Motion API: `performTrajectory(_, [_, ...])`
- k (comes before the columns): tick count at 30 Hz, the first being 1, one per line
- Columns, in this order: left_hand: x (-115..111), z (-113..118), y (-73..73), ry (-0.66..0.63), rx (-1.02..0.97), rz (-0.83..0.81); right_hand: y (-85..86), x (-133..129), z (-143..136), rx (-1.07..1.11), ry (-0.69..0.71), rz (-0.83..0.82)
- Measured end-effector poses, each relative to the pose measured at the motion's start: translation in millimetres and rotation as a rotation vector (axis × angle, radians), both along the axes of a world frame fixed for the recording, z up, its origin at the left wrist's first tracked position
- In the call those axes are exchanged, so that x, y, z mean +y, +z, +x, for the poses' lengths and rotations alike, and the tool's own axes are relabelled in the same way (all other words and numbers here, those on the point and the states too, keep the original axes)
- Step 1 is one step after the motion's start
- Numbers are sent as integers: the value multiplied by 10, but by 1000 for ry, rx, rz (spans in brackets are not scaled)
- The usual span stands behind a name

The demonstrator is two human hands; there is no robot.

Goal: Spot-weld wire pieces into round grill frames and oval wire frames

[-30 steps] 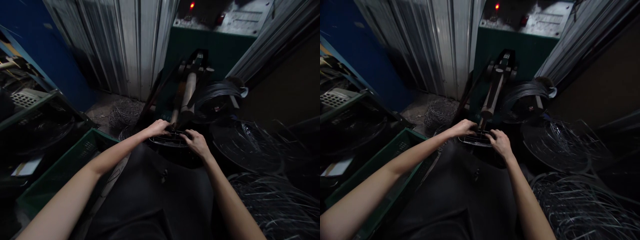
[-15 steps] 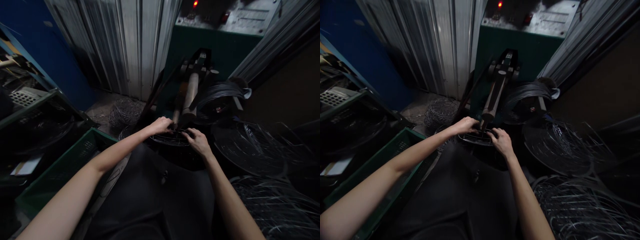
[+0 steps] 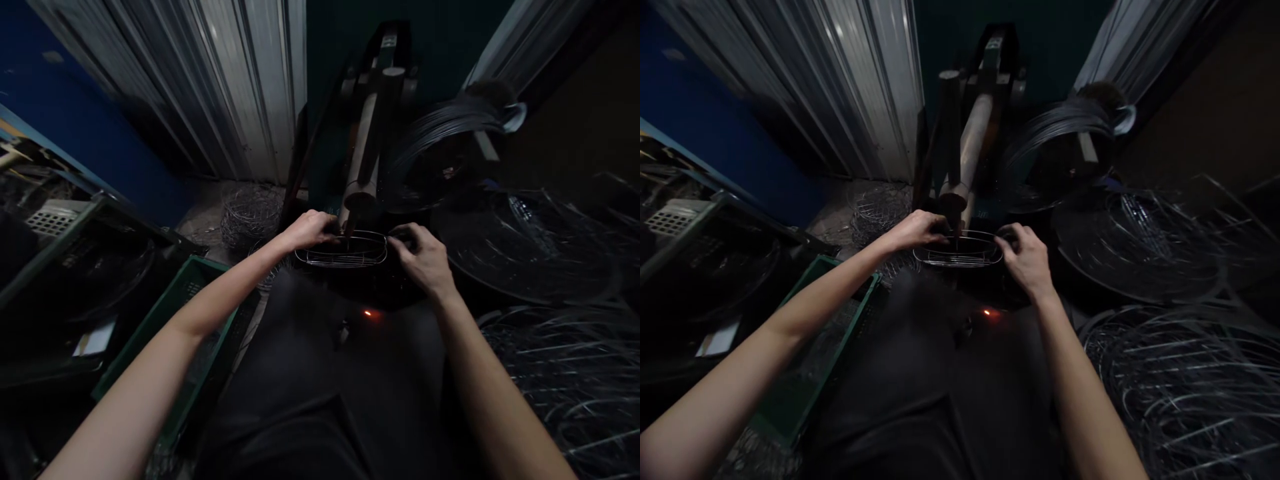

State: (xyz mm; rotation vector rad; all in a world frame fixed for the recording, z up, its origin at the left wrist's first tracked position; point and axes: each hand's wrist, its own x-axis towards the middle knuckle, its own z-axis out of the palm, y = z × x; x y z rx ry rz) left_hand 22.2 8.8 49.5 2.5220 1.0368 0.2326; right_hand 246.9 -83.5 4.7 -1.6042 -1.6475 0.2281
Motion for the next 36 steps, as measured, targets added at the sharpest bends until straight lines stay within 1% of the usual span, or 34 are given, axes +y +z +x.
performTrajectory(3, [-68,-101,-13,-31,-46,24,-58,-170,200,-68,-57,-35])
performTrajectory(5, [-180,-227,-49,-57,-76,31,-53,-302,295,-93,-63,-48])
performTrajectory(7, [-328,-367,-121,-62,-144,7,-29,-469,339,-108,-58,-69])
performTrajectory(9, [-481,-483,-232,-46,-228,-70,-15,-672,332,-107,-30,-102])
performTrajectory(12, [-659,-562,-463,-12,-277,-226,-54,-987,246,-99,30,-164])
performTrajectory(15, [-751,-570,-706,5,-251,-338,-170,-1206,114,-153,77,-236])
performTrajectory(17, [-778,-571,-789,-17,-222,-374,-265,-1267,35,-212,93,-263])
performTrajectory(18, [-791,-565,-791,-31,-204,-363,-308,-1272,5,-243,93,-266])
performTrajectory(20, [-834,-512,-722,-47,-170,-268,-373,-1249,-32,-301,97,-262])
performTrajectory(22, [-908,-374,-600,-66,-137,-106,-408,-1209,-46,-353,103,-253])
performTrajectory(24, [-991,-167,-492,-132,-67,34,-417,-1181,-54,-379,116,-245])
performTrajectory(26, [-1046,35,-430,-219,46,87,-408,-1172,-73,-372,136,-244])
performTrajectory(28, [-1051,158,-409,-267,111,86,-380,-1161,-107,-366,153,-244])
performTrajectory(31, [-968,159,-376,-269,98,81,-295,-1092,-172,-421,152,-213])
performTrajectory(36, [-757,38,-213,-230,90,108,-111,-824,-227,-514,135,-115])
